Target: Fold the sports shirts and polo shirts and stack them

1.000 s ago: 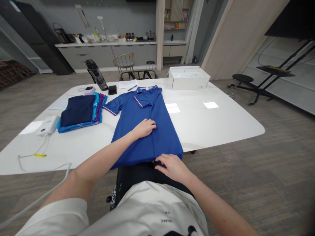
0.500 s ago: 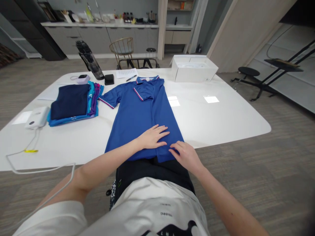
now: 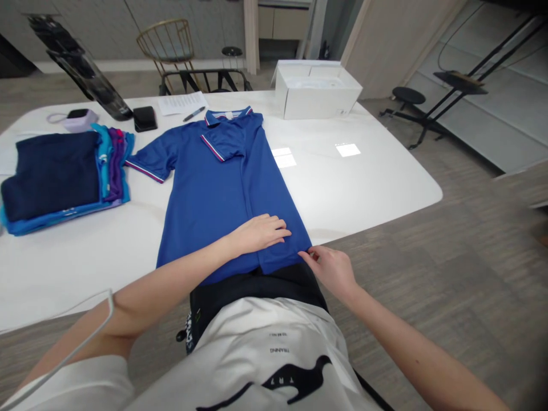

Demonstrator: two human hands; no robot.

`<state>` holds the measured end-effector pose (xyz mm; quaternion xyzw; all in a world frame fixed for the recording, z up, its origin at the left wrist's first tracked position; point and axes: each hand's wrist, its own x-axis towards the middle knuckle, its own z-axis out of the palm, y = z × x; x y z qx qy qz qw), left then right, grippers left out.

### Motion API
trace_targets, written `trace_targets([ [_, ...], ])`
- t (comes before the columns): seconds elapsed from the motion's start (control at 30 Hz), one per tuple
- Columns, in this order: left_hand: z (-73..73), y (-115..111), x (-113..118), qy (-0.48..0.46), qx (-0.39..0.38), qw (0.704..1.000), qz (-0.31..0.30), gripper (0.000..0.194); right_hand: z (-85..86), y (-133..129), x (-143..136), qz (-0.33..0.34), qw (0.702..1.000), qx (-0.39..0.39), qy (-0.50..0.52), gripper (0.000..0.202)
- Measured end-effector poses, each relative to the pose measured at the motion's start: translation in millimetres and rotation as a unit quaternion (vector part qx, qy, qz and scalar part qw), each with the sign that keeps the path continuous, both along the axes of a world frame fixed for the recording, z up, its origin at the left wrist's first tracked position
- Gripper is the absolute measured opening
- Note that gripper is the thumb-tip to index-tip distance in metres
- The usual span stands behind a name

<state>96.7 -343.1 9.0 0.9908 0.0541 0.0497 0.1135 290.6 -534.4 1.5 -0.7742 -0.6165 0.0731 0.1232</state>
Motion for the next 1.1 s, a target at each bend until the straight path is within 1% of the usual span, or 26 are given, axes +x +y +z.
trace_targets([
  [0.07, 2.2, 15.3, 7.8, 0.008, 0.013, 1.000, 0.013, 0.037, 2.5, 1.7, -2.7, -0.009, 0.999, -0.025, -0.025, 0.042],
  [0.13, 2.5, 36.4, 17.3, 0.010, 0.018, 0.999, 0.046, 0.037, 1.5, 1.0, -0.9, -0.019, 0.998, -0.050, -0.041, 0.042],
  [0.2, 0.0, 59.9, 27.1, 0.016, 0.020, 0.996, 0.087, 0.038, -2.1, -0.6, 4.1, -0.024, 0.996, -0.073, -0.034, 0.041],
  [0.27, -5.5, 81.4, 35.3, 0.019, 0.031, 0.990, 0.137, 0.041, -6.0, -1.5, 9.4, -0.021, 0.997, -0.079, 0.013, 0.040],
  [0.37, -17.8, 104.0, 42.5, 0.028, 0.023, 0.979, 0.201, 0.052, -6.4, -1.7, 13.1, 0.016, 0.992, -0.057, 0.114, 0.041],
  [0.43, -25.7, 113.1, 44.9, 0.042, 0.003, 0.973, 0.226, 0.057, -1.7, -2.3, 13.2, 0.040, 0.987, -0.051, 0.148, 0.040],
  [0.53, -32.2, 123.6, 48.9, 0.049, -0.017, 0.967, 0.250, 0.060, 10.1, -4.7, 14.3, 0.058, 0.989, -0.061, 0.120, 0.032],
  [0.67, -32.0, 137.2, 59.0, 0.047, -0.028, 0.959, 0.277, 0.062, 25.6, -6.7, 19.8, 0.075, 0.993, -0.074, 0.044, 0.028],
  [0.8, -30.6, 146.6, 65.1, 0.055, -0.031, 0.954, 0.292, 0.063, 36.5, -5.8, 23.9, 0.116, 0.985, -0.129, 0.020, 0.030],
  [0.9, -29.6, 155.6, 54.8, 0.036, -0.027, 0.961, 0.272, 0.062, 40.7, 1.3, 25.8, 0.125, 0.981, -0.150, 0.022, 0.032],
  [0.97, -27.5, 165.5, 38.6, 0.006, -0.007, 0.962, 0.273, 0.058, 42.2, 14.4, 27.2, 0.117, 0.983, -0.138, 0.016, 0.035],
  [1.03, -23.9, 177.8, 15.9, -0.027, 0.024, 0.953, 0.301, 0.053, 43.4, 36.2, 28.6, 0.109, 0.987, -0.115, 0.002, 0.036],
  [1.1, -19.5, 190.2, -11.1, -0.052, 0.053, 0.935, 0.347, 0.048, 44.4, 65.8, 28.9, 0.108, 0.990, -0.095, -0.017, 0.035],
])
